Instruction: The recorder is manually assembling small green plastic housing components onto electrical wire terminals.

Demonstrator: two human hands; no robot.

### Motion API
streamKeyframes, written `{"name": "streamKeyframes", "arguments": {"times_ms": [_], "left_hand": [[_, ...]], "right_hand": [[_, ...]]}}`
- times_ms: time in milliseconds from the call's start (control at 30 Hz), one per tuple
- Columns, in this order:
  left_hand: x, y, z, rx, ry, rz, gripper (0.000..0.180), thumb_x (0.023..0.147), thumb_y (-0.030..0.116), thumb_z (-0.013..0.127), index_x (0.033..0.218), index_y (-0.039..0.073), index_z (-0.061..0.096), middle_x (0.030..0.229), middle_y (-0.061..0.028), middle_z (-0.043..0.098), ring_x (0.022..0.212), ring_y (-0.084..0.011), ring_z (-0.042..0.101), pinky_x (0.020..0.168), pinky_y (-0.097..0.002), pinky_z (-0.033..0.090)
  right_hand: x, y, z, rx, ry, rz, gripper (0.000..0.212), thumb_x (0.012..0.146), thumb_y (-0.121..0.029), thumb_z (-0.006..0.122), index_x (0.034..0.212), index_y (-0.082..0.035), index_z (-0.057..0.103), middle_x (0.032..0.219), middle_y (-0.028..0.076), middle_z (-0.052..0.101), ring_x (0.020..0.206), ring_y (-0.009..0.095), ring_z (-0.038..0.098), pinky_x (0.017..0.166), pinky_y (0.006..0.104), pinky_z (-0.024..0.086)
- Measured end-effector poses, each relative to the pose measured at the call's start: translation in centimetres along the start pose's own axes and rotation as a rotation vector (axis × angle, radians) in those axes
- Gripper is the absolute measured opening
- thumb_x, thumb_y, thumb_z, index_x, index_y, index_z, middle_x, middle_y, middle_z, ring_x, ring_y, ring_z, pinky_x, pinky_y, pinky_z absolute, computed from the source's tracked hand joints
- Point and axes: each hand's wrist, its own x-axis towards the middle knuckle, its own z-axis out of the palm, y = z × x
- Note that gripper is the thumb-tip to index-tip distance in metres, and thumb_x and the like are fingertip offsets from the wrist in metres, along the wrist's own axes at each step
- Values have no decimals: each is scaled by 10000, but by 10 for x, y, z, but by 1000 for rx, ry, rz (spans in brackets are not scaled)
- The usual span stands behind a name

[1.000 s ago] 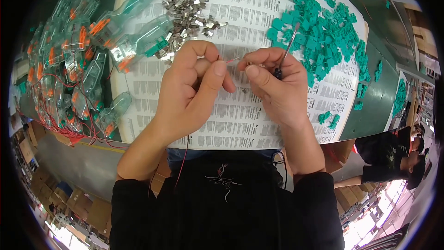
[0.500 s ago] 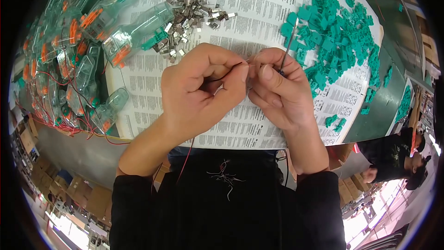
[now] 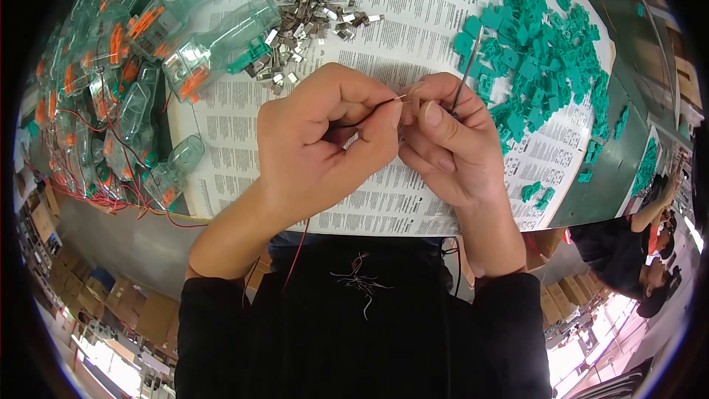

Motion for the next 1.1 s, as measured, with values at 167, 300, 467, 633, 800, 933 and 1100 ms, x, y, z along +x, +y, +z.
{"name": "streamKeyframes", "arguments": {"times_ms": [167, 300, 467, 633, 800, 933, 1100], "left_hand": [[0, 1, -1, 107, -13, 35, 129, 947, -26, 707, 1032, 2, 614, 780, 30, 652, 647, 36, 487, 556, -143, 341], [0, -1, 2, 179, 21, 71, 111, 924, -4, 729, 1011, -2, 661, 786, -28, 724, 697, -1, 629, 583, -187, 515], [-3, -3, 7, 51, 47, -26, 125, 926, 8, 735, 1027, -6, 663, 765, -27, 714, 685, -6, 629, 583, -188, 509], [-3, -3, 6, 58, 37, -103, 135, 947, 15, 710, 1070, -18, 667, 765, -27, 712, 677, -6, 621, 588, -186, 502], [3, -4, 6, 192, -18, 71, 187, 968, 8, 671, 1153, -11, 693, 783, -39, 719, 658, -12, 607, 588, -187, 496], [2, -6, 4, 119, -46, 50, 221, 965, -1, 667, 1181, 6, 712, 805, -55, 729, 648, -22, 602, 592, -195, 504], [3, -11, 2, 140, -85, 127, 196, 946, -8, 685, 1136, 14, 728, 798, -34, 728, 627, -23, 596, 589, -194, 503]], "right_hand": [[-1, 7, -1, -254, 57, -178, 170, 947, 25, 715, 1114, 3, 689, 952, 72, 734, 580, 28, 492, 508, 200, 370], [-4, 8, 18, -689, 284, -341, 193, 912, 50, 751, 1097, 9, 713, 929, 43, 723, 652, 48, 553, 574, 195, 429], [-6, 12, 2, -910, 209, -535, 210, 903, 42, 766, 1108, 18, 729, 925, 37, 715, 698, 66, 580, 640, 201, 473], [1, 4, 15, -1237, 114, -680, 206, 890, 83, 742, 1089, 31, 722, 922, 47, 710, 694, 75, 584, 640, 212, 484], [-4, 9, 7, -1253, 185, -719, 286, 857, 96, 749, 1121, 21, 670, 922, 57, 721, 639, 68, 562, 578, 200, 454], [-11, 0, 2, -1316, 132, -712, 357, 855, 154, 728, 1166, 55, 584, 987, 127, 710, 744, 82, 590, 626, 186, 457], [-15, -11, 2, -1505, 17, -778, 395, 838, 184, 729, 1170, 56, 557, 985, 155, 718, 653, 34, 521, 569, 170, 407]]}}
